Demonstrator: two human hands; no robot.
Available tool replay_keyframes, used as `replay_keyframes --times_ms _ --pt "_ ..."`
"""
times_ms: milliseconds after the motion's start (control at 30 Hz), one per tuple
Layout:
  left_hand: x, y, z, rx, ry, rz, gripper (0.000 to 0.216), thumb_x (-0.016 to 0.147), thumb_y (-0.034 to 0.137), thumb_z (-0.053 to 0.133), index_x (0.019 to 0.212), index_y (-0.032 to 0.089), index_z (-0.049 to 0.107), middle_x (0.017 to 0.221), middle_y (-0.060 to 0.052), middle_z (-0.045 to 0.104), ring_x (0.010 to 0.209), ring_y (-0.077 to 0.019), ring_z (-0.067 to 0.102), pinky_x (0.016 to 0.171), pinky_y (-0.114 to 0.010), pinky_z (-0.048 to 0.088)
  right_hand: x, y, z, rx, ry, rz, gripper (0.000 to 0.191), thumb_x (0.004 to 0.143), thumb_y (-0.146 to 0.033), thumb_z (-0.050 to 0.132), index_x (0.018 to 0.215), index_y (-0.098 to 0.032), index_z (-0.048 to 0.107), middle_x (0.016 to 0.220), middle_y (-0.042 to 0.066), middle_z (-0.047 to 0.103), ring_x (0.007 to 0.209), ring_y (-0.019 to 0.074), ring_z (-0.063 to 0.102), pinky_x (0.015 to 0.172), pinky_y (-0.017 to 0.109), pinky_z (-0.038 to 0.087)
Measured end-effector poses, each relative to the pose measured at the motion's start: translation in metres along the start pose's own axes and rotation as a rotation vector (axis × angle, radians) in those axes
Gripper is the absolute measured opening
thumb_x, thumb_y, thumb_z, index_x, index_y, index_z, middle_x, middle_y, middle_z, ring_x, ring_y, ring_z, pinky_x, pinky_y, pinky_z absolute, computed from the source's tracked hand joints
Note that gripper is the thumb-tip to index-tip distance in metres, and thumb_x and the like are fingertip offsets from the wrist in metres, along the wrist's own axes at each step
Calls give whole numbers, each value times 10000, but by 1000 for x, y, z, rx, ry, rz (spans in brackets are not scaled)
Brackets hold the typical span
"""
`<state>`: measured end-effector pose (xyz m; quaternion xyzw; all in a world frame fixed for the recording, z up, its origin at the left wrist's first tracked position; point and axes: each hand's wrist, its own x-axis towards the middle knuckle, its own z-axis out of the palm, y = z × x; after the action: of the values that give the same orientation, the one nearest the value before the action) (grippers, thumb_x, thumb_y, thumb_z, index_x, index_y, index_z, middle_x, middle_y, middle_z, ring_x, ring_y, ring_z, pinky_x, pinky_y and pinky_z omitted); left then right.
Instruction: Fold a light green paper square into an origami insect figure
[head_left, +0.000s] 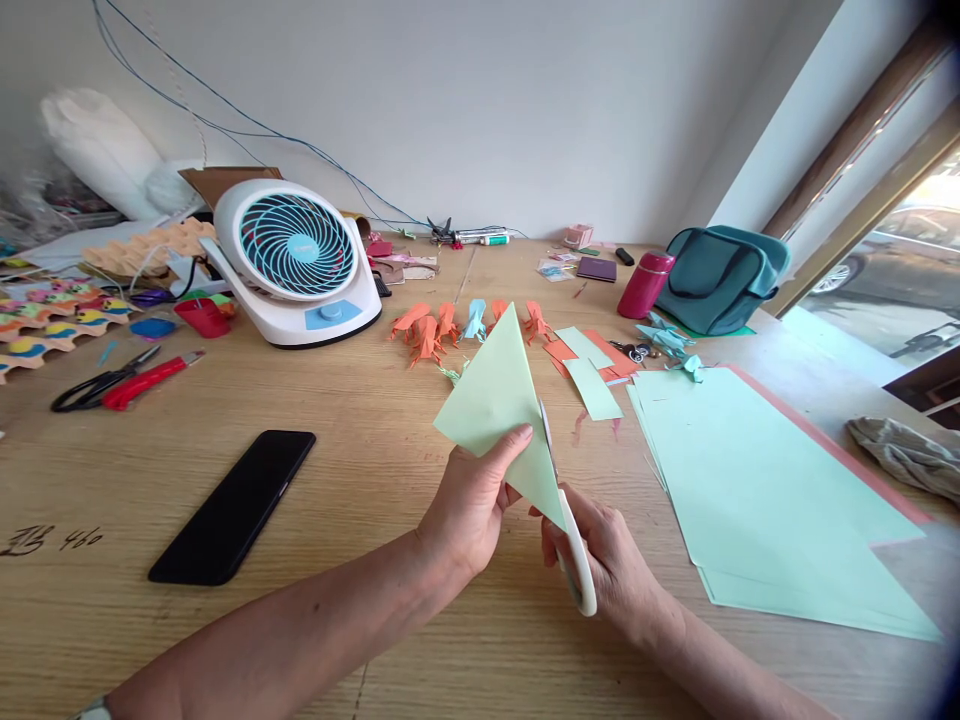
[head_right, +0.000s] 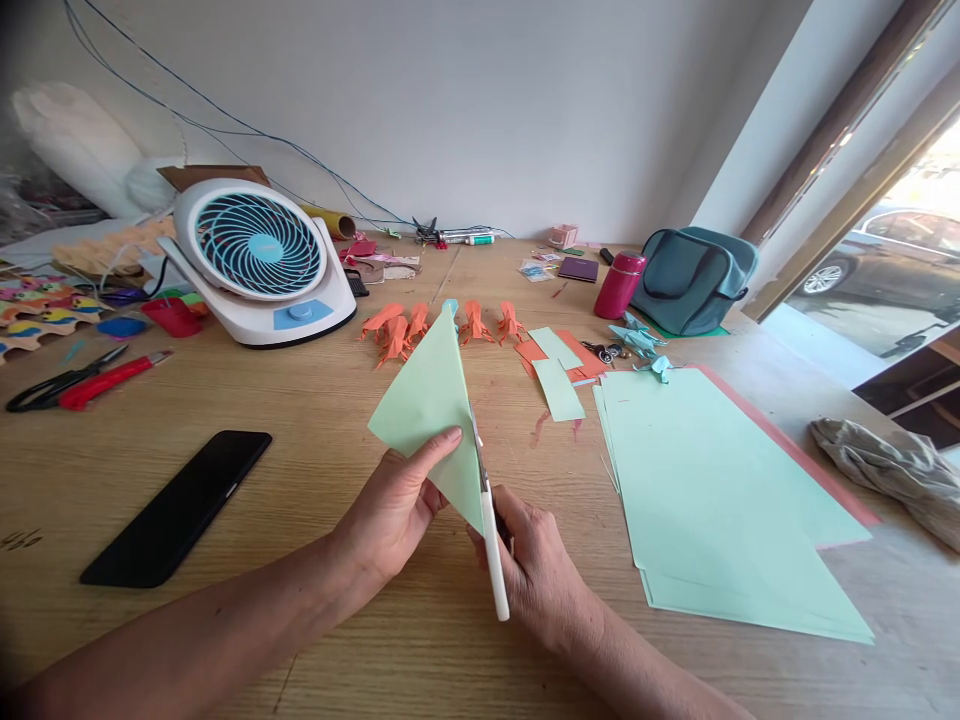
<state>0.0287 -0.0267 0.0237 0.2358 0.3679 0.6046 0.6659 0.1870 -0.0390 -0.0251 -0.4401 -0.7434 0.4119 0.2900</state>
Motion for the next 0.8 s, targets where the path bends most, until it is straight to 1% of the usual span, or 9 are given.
replay_keyframes --times_ms 100,200,267,367,467,633,700,800 --pt "0 -1 0 7 9 2 290 773 295 822 1017 175 721 935 -30 686 759 -122 624 604 -218 507 0 -1 0 5 2 -9 345 989 -439 404 736 -215 473 645 -19 543 565 120 450 564 263 348" --pt "0 -2 -1 20 13 5 300 761 313 829 999 168 720 891 -33 693 737 -133 633 610 -230 509 0 -1 -1 22 5 -24 369 995 -456 402 717 -219 448 640 -20 532 565 118 445 560 259 347" --pt "0 -1 0 17 14 1 292 757 310 831 984 167 716 875 -29 693 728 -133 635 620 -235 514 0 -1 -1 28 10 -31 382 996 -478 405 719 -219 449 634 -22 526 563 118 442 559 258 349" --pt "0 -1 1 0 27 -5 295 743 296 839 977 171 708 903 -29 702 747 -136 640 638 -241 523 -1 0 -1 37 13 -24 379 996 -499 413 750 -216 473 619 -27 534 555 117 445 562 254 363" --pt "-1 0 2 2 34 -6 322 721 303 849 975 169 703 913 -36 710 745 -145 641 640 -255 522 -1 1 -1 53 6 -15 357 1001 -491 416 792 -213 497 605 -31 549 548 117 450 564 250 379" --pt "-1 1 2 6 25 -3 310 730 314 846 960 168 698 913 -36 712 728 -141 642 632 -252 515 -2 0 -1 52 14 -27 341 999 -459 425 767 -215 482 603 -29 558 546 114 454 561 244 383" --pt "-1 1 2 1 23 -5 300 741 312 840 968 175 699 921 -28 708 731 -134 640 629 -246 516 -3 0 -1 52 13 -16 325 994 -445 437 771 -214 488 594 -33 555 542 114 454 557 243 382" --pt "-2 2 3 3 34 -13 295 742 311 839 967 191 691 882 -3 693 718 -131 633 626 -254 522 -3 -1 -1 55 8 14 299 986 -427 447 780 -214 492 583 -39 552 536 113 456 555 240 382"
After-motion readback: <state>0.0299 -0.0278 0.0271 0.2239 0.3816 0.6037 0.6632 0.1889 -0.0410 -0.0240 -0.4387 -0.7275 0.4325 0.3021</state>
